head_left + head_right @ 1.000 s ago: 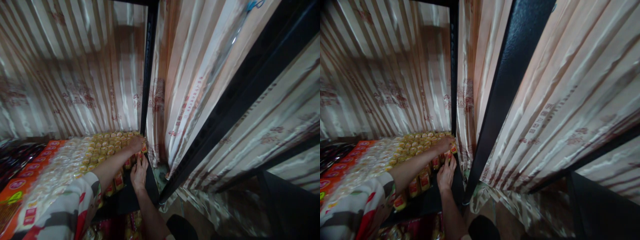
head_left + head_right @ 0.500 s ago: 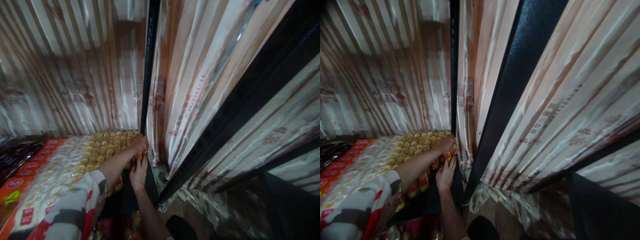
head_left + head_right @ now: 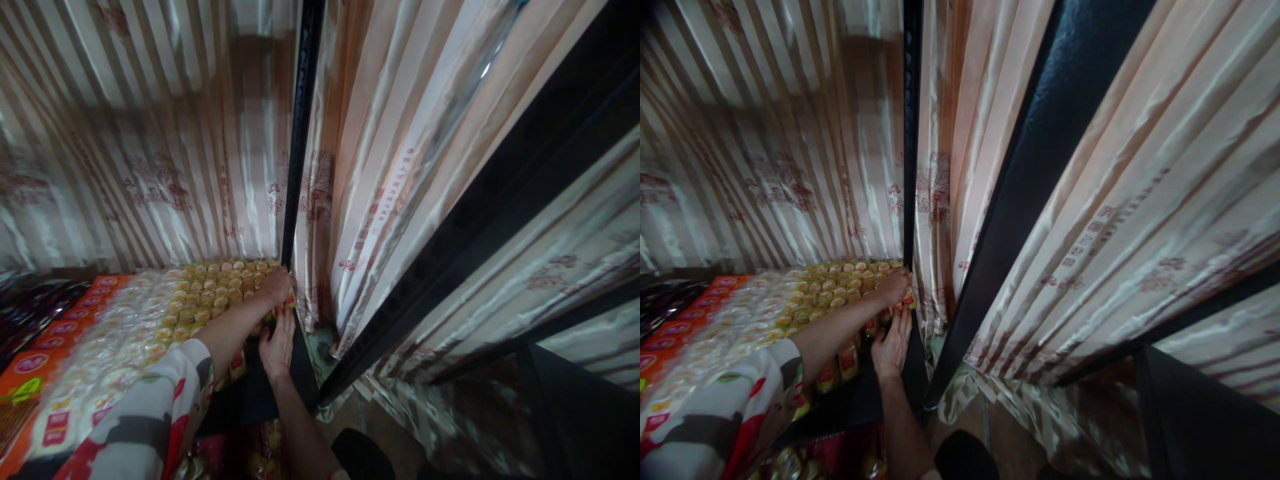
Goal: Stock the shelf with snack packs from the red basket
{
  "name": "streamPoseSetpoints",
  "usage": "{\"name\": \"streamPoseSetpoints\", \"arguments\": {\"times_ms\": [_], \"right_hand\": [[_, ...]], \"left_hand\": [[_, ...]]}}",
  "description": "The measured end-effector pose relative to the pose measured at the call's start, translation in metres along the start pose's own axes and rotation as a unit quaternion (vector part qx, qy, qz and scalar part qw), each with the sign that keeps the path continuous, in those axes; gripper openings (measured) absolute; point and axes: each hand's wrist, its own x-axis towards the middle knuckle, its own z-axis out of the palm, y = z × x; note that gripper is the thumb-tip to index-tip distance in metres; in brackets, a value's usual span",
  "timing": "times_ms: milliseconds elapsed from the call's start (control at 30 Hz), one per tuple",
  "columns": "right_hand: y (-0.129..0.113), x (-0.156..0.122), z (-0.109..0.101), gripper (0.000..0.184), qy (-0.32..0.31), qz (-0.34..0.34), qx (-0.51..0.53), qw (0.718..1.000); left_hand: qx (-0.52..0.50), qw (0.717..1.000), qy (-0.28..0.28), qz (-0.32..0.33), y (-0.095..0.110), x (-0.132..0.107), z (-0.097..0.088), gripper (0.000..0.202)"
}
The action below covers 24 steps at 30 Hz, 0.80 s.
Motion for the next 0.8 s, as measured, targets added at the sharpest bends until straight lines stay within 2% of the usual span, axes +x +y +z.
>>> {"name": "streamPoseSetpoints", "arguments": {"times_ms": [300,600,700,800], "right_hand": [[0.005,-0.001,0.005,0.061,0.019,-0.005,0.016,1.000],[0.008,-0.002,0.008,0.058,0.034,-0.016,-0.002,0.999],[0.009,-0.002,0.010,0.059,0.043,-0.024,0.003,0.999],[0.012,-0.001,0.011,0.058,0.058,-0.035,0.004,0.998]], "left_hand": [[-0.004,1.000,0.015,-0.004,-0.003,-0.006,-0.003,0.032],[-0.033,0.999,0.037,0.007,-0.009,-0.009,0.000,0.026],[-0.047,0.997,0.062,-0.019,-0.006,-0.016,-0.004,0.022],[-0.062,0.990,0.098,-0.080,0.004,-0.028,-0.006,0.027]]}}
